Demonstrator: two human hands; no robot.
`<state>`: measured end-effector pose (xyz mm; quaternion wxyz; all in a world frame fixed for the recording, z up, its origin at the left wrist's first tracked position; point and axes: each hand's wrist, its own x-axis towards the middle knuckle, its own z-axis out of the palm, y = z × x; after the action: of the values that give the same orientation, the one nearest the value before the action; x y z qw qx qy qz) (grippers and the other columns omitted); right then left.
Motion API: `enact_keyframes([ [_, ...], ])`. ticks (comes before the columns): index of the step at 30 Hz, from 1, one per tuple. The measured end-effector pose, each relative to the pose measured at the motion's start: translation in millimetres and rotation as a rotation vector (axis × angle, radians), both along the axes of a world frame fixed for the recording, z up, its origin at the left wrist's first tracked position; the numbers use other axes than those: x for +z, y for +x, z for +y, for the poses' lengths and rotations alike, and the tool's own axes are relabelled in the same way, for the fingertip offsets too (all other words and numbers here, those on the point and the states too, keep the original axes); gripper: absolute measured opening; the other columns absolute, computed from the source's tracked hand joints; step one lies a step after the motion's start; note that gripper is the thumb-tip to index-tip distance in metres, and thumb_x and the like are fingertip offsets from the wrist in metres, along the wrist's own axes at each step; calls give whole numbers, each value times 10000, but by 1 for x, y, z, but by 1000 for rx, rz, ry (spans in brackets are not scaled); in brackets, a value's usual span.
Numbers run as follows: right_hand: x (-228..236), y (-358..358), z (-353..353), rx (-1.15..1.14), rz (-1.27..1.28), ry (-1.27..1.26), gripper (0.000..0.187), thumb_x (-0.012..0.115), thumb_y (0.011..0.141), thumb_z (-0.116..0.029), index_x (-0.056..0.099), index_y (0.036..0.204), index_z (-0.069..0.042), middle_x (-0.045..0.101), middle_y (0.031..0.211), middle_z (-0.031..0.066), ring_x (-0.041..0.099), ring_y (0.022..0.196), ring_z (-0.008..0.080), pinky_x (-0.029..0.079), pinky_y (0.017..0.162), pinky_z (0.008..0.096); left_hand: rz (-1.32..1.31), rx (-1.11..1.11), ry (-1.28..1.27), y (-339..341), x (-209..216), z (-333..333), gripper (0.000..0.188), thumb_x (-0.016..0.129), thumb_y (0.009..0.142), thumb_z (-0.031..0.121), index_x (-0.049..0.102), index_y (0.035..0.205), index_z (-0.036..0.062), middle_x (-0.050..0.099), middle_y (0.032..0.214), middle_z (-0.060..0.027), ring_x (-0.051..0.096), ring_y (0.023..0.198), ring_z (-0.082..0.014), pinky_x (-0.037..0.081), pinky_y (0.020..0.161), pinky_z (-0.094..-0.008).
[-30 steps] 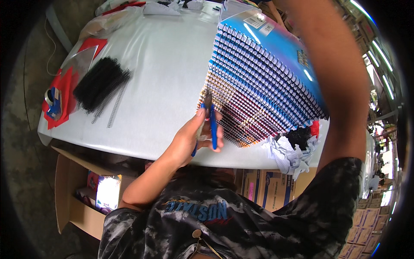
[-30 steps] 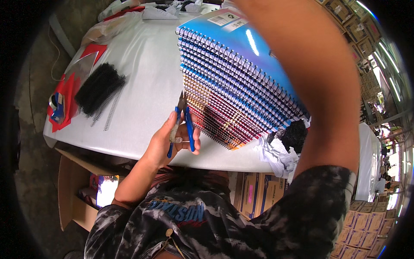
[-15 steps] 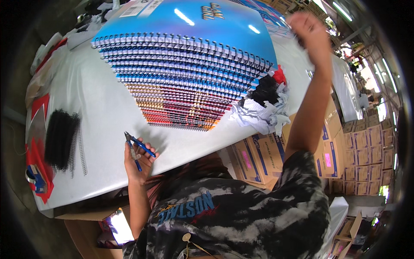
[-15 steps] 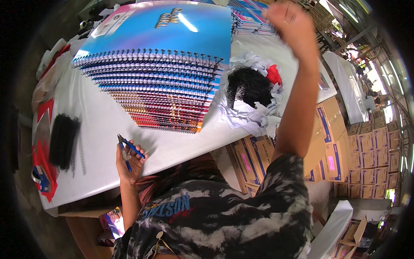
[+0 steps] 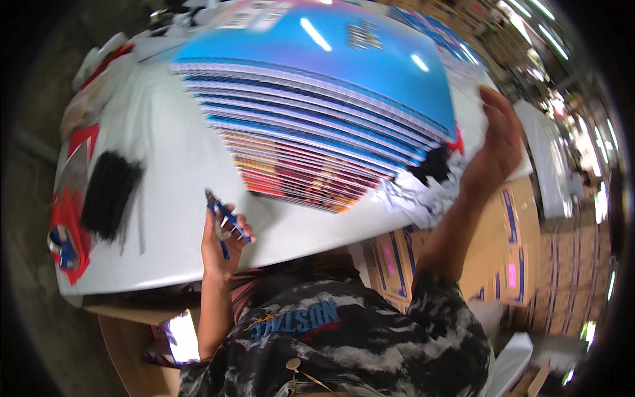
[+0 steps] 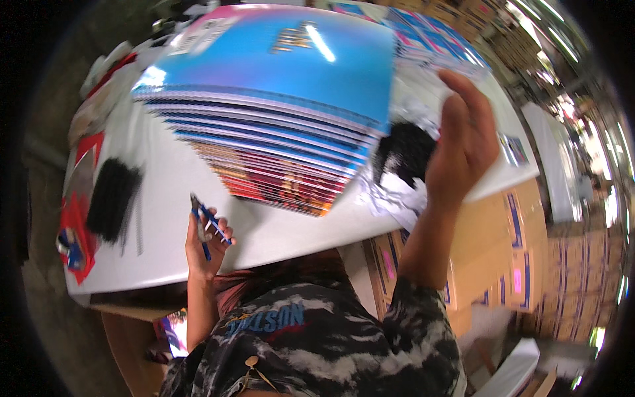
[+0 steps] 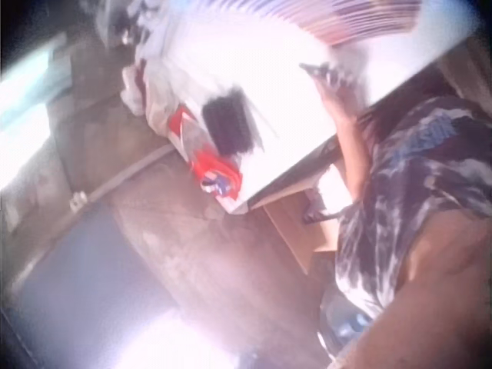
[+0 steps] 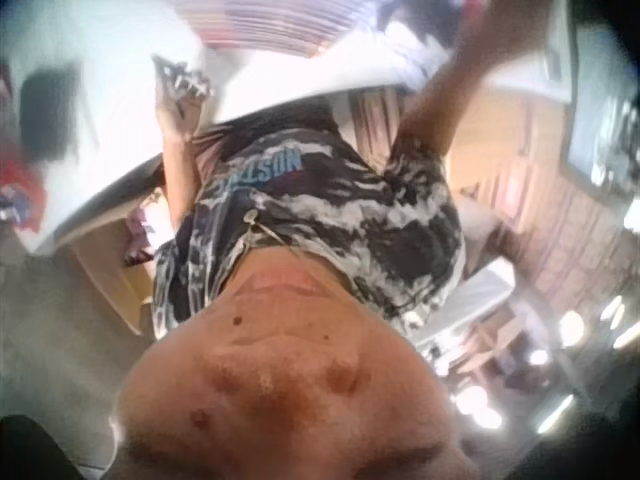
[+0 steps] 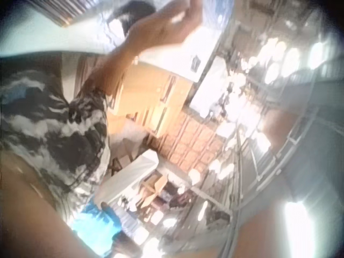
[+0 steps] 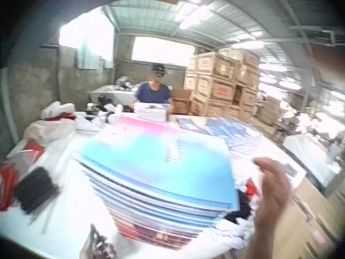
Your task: The person uses blue-handled wire cutters to trim the metal spiral binding of stacked spiral-bound notebooks. After cutting the spirals, the person stacks the finished notebooks and places them into a cardboard box.
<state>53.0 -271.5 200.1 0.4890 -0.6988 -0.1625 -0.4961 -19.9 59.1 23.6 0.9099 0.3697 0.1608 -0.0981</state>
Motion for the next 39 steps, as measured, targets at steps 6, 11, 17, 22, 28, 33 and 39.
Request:
enact_keyframes([
  [6,47,-23,107,3,-247,-636,227,598,811,-60,657,1025,-13,630,1079,159,598,1017,283,465,871,375,-600,-192,-131,23,120,-15,594,271,928,563,389,1187,42,516,882,-147,552,787,-287,482,706,-426],
  [11,40,-9,150,-155,-19,-612,213,666,766,-92,687,975,-56,667,999,108,636,923,233,476,814,308,-751,-425,-377,42,148,-25,685,191,930,578,370,1264,8,572,1016,-194,608,912,-341,492,806,-438],
  [17,39,-8,146,-140,20,-611,182,667,772,-89,698,951,-69,684,965,99,656,883,207,489,786,293,-661,-490,-477,49,147,-19,639,229,939,559,434,1198,12,588,888,-153,615,834,-289,522,761,-403],
  [22,38,-11,146,-124,59,-592,207,677,766,-74,695,973,-71,685,976,95,657,896,179,483,800,283,-636,165,1150,35,167,-21,368,460,940,368,518,1019,13,555,704,-38,570,648,-154,420,591,-264],
  [28,38,-10,145,-147,62,-610,236,703,741,-86,700,977,-85,689,964,85,659,879,158,486,780,270,-627,-260,232,42,152,-11,499,335,966,443,486,1148,4,609,922,-112,618,776,-229,494,654,-335],
  [33,40,-9,146,-142,124,-597,232,702,744,-98,705,975,-93,696,924,69,654,837,127,487,761,253,-523,-442,-230,45,158,-7,633,265,936,547,461,1170,-8,525,747,-94,591,687,-233,482,590,-285],
  [39,40,-10,145,-165,159,-582,228,703,749,-116,715,977,-128,701,897,51,654,785,104,498,717,238,-571,-209,494,35,164,-10,614,253,943,535,482,1102,-12,534,673,-103,541,538,-198,458,513,-277],
])
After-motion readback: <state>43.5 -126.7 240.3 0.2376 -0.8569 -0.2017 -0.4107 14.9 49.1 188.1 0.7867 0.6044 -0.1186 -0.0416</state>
